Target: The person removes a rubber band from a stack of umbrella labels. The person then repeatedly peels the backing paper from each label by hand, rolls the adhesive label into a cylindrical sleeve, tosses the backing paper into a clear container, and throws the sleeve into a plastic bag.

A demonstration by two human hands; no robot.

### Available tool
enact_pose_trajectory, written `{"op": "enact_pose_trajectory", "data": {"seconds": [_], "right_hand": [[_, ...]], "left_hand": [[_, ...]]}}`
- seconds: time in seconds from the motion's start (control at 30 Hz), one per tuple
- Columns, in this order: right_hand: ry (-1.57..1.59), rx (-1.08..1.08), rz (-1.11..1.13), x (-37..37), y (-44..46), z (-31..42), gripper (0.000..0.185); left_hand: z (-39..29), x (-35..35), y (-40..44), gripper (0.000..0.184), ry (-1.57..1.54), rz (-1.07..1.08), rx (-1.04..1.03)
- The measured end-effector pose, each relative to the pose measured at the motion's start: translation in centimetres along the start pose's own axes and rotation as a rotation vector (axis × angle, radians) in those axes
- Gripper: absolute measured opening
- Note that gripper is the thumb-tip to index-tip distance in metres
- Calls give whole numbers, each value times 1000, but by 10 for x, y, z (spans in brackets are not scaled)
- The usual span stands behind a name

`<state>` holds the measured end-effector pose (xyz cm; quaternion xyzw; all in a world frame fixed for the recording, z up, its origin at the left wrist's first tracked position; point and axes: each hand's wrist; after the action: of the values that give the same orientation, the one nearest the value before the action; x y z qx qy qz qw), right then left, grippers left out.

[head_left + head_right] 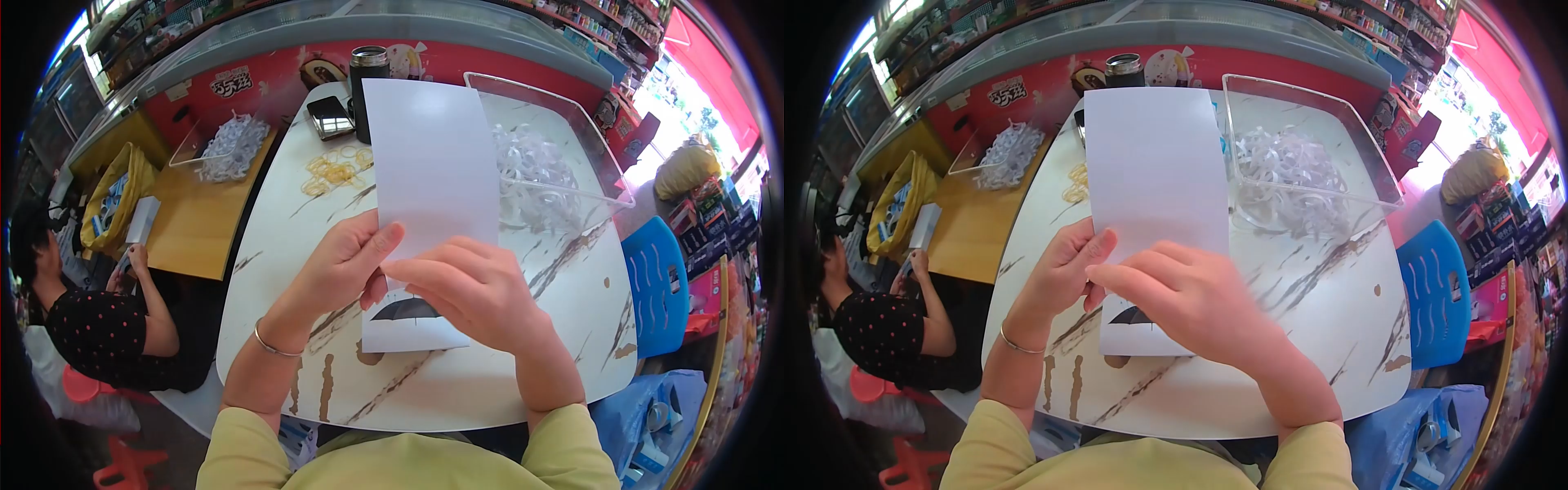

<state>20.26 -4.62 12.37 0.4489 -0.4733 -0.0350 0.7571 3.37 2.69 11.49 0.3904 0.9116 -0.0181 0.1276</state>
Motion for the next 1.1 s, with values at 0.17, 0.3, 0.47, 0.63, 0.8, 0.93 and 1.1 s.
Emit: {"op": "enact_pose_trajectory", "data": {"seconds": [0.17, 0.3, 0.47, 0.63, 0.8, 0.93, 1.1], "right_hand": [[26, -24, 11, -9, 0, 6, 39], [1, -24, 5, -10, -1, 8, 41], [-41, 14, 8, -12, -3, 9, 37], [28, 16, 17, -14, -2, 6, 43], [150, -13, 42, -9, -1, 3, 40], [180, 2, 13, -8, 2, 5, 37], [200, -6, 29, -10, 1, 4, 38]], "left_hand": [[4, 2, -1, 33, -9, 56, -31], [4, 0, -1, 33, -11, 60, -4], [2, 0, -2, 32, 11, 76, 16], [5, -1, -3, 31, -62, 94, 64], [4, -2, -2, 30, -61, 88, 92], [2, -1, -2, 31, -56, 73, 100], [3, 0, -3, 29, -76, 78, 109]]}}
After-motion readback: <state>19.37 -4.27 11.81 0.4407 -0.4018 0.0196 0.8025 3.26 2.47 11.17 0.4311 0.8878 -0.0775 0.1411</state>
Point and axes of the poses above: each hand's wrist, its own y-axis towards the middle knuckle, its own x-axis out of the back of the hand, z = x × y, and after that the axes turned 12 degrees about -y, right-handed
